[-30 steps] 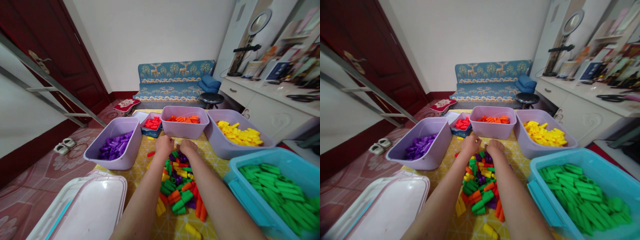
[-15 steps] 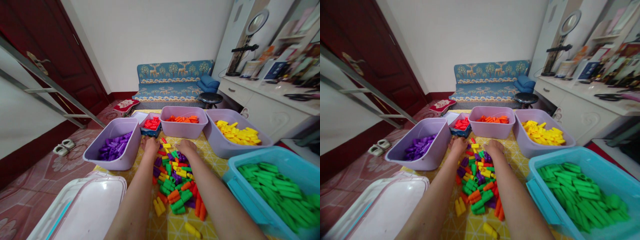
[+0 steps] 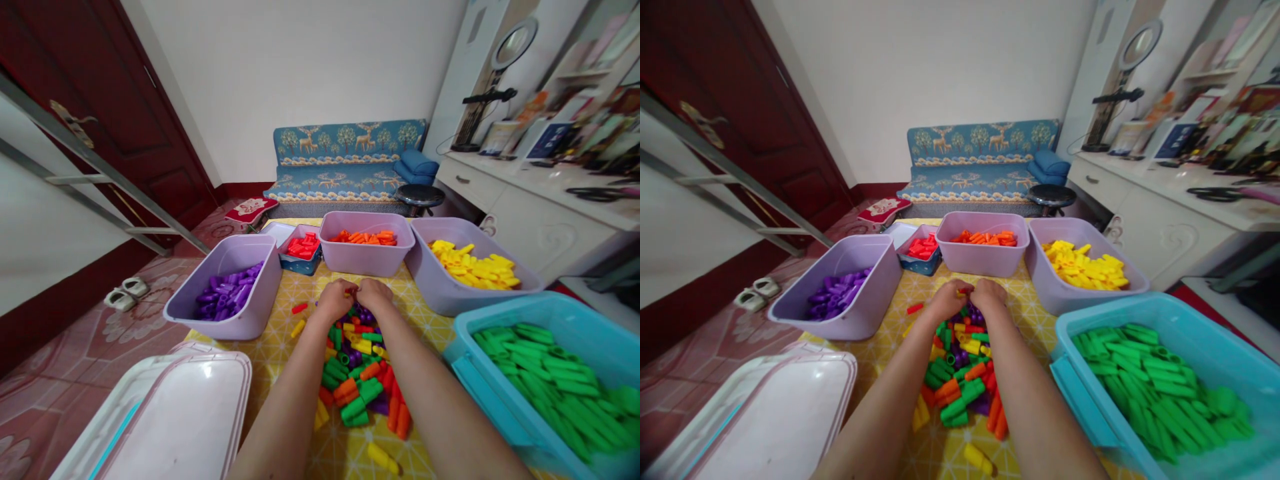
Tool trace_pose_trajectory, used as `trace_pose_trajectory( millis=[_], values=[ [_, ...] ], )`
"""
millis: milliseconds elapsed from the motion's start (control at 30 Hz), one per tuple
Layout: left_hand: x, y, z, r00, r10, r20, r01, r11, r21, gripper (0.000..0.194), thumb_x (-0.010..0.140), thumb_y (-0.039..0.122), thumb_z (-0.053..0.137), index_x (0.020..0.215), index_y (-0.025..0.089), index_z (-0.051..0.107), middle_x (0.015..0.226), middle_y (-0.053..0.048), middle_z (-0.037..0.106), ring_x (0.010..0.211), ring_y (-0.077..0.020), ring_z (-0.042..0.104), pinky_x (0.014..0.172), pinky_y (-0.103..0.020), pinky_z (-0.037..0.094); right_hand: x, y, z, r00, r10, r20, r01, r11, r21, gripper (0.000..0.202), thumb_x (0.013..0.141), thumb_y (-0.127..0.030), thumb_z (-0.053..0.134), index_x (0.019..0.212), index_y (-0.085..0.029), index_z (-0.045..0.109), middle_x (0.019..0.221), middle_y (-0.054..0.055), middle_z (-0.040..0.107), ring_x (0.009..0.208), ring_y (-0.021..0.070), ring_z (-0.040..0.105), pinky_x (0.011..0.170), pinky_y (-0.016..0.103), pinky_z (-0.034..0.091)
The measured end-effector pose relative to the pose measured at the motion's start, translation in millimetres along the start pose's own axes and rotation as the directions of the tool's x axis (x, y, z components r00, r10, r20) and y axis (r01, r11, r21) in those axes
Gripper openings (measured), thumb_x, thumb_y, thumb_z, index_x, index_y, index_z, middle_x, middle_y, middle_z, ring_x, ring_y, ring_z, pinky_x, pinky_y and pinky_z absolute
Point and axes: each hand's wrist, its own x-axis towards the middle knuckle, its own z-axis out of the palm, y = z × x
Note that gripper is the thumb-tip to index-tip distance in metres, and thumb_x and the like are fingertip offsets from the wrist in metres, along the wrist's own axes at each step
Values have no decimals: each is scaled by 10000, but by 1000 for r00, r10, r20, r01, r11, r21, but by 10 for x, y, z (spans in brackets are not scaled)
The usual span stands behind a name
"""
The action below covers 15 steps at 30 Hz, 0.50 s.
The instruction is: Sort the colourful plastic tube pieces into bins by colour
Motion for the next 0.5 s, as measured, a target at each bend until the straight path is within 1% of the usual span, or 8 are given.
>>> trace_pose_trajectory(
  millis=[100,200,267,367,433,500],
  values=[
    [-108,50,-58,999,31,37,-28,996,-81,371,733,88,558,1052,216,696,1018,-30,713,967,-180,635,877,-268,479,17,19,-1,1000,18,1,-18,1000,-15,312,722,-387,627,924,-168,720,1073,176,683,1046,321,618,830,382,470],
    [-272,43,-95,996,71,53,-61,984,-169,497,677,78,634,1155,213,643,1059,-40,698,966,-190,635,891,-286,480,6,61,-17,1000,5,-7,-5,1000,16,214,706,-322,642,849,-186,723,1029,152,699,1012,315,631,799,372,474],
    [-374,12,-75,997,79,-1,-78,977,-196,558,651,51,647,1184,216,623,1128,-50,670,1027,-201,611,942,-309,458,-35,107,-23,999,-24,-27,25,998,59,167,728,-296,616,816,-199,719,983,125,712,971,296,645,779,361,475],
    [-462,-53,11,994,54,-98,-77,963,-257,517,682,32,615,1169,205,629,1174,-62,649,1088,-200,585,986,-325,435,-160,190,0,991,-109,-77,119,982,146,193,796,-320,554,835,-216,712,937,72,721,918,237,656,777,320,475],
    [-477,-93,75,990,27,-136,-70,943,-326,463,738,83,603,1187,197,613,1190,-73,643,1114,-202,576,999,-341,429,-272,238,44,978,-173,-115,193,961,200,230,843,-326,507,915,-227,701,976,41,717,921,190,651,802,284,473],
    [-474,-124,121,986,-2,-168,-69,909,-412,422,826,177,550,1247,201,563,1239,-80,616,1167,-201,548,1023,-358,410,-382,272,103,957,-233,-173,273,925,264,282,882,-334,455,1041,-240,668,1075,25,693,973,159,633,850,265,464]
  ],
)
